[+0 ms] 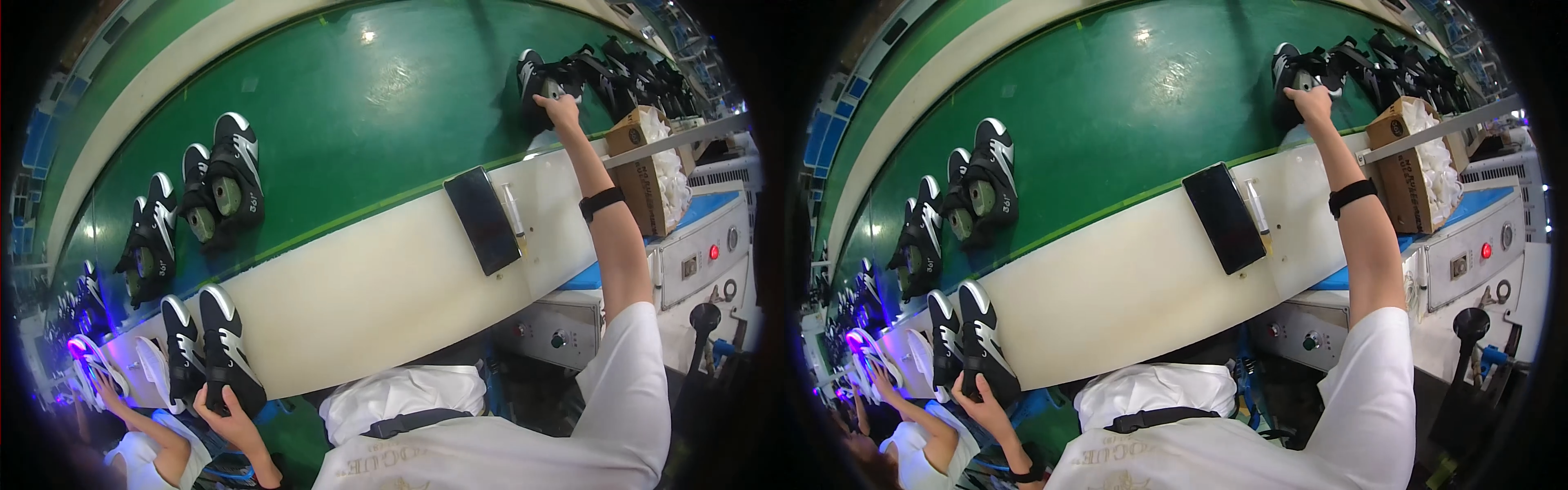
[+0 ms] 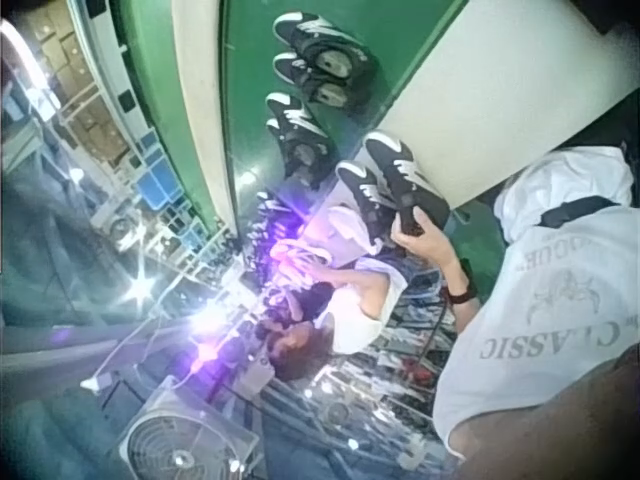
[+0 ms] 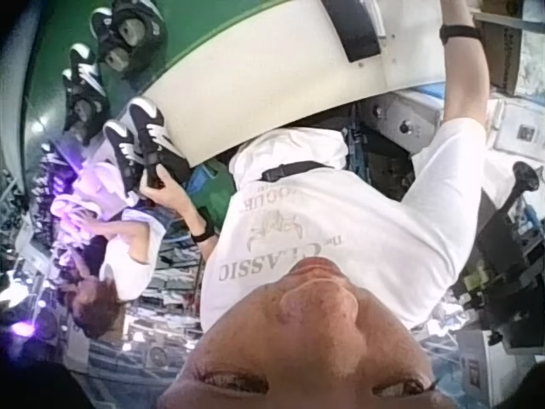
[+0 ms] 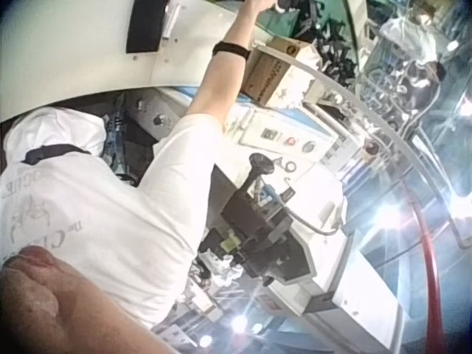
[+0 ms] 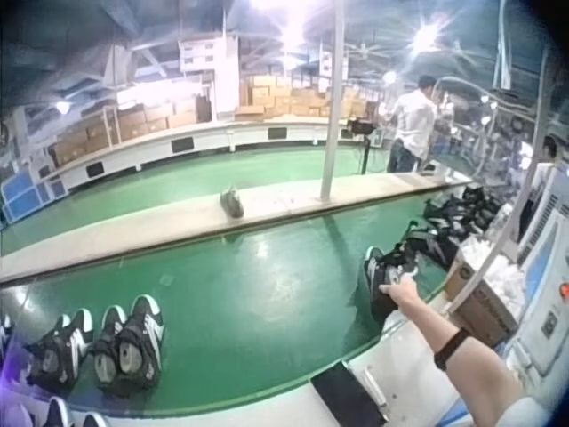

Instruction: The worker inspects shoe components, adjusts them, and places completed shoes onto a conveyor belt in a factory setting.

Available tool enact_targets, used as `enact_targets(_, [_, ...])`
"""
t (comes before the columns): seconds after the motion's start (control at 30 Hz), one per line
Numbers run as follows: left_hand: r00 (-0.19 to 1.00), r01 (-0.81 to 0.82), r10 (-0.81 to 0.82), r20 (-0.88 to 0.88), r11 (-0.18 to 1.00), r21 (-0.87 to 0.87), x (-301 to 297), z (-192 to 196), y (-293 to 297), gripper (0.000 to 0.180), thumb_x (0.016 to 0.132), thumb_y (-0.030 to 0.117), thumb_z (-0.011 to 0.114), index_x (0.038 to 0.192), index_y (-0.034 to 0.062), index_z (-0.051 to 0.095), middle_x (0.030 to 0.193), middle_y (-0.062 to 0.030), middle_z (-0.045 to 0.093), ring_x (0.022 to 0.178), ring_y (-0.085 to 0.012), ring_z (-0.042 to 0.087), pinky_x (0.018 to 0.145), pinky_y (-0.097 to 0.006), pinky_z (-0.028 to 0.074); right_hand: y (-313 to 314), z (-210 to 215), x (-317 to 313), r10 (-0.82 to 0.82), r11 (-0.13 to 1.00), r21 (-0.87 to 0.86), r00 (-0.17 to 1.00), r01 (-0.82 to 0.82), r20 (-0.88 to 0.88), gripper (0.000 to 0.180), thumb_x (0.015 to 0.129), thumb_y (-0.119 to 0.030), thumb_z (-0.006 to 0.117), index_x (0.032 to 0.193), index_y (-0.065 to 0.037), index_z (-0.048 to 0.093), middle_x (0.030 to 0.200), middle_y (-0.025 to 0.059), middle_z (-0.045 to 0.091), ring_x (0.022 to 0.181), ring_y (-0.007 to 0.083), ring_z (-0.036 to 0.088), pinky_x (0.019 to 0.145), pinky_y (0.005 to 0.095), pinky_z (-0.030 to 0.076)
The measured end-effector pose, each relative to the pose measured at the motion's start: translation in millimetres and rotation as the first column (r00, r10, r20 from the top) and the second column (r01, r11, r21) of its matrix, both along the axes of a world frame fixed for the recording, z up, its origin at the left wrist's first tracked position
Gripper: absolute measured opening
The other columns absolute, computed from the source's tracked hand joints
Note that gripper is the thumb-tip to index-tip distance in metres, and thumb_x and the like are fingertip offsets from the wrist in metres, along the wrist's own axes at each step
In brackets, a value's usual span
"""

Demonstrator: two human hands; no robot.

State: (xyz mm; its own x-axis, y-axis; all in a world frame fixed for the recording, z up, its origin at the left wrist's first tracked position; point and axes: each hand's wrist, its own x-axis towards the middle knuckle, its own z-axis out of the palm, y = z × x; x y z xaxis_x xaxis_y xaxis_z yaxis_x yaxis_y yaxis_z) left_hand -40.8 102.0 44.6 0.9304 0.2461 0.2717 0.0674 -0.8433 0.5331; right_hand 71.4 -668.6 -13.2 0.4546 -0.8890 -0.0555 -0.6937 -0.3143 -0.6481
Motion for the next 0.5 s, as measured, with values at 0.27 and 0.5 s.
enact_targets(0.27, [0.958, 0.271, -0.234, 0.165, 0.926, -0.264, -1, 47, -81, 0.024, 0.087, 0.000, 0.059, 0.110, -0.0041, 0.062, 0.112, -0.0160, 0.064, 0.103, -0.0281, 0.061, 0.095, -0.040, 0.046, 144, 103, -24, 0.083, 0.629, 0.715, 0.941, -0.305, 0.329, 0.025, 0.083, -0.018, 0.075, 0.101, -0.004, 0.065, 0.090, 0.0060, 0.069, 0.082, 0.0174, 0.068, 0.070, 0.0306, 0.055])
enact_targets(0.5, [0.649, 0.591, -0.752, -0.112, 0.592, -0.548, 15, 24, -177, 0.068, 0.091, 0.011, 0.063, 0.147, -0.0100, 0.030, 0.147, -0.0309, 0.039, 0.141, -0.0387, 0.036, 0.117, -0.042, 0.025, 365, 106, -113, 0.511, 0.657, 0.515, 0.828, -0.550, 0.232, 0.041, 0.076, -0.022, 0.081, 0.094, -0.001, 0.052, 0.081, 0.0098, 0.063, 0.075, 0.0137, 0.059, 0.069, 0.0325, 0.049])
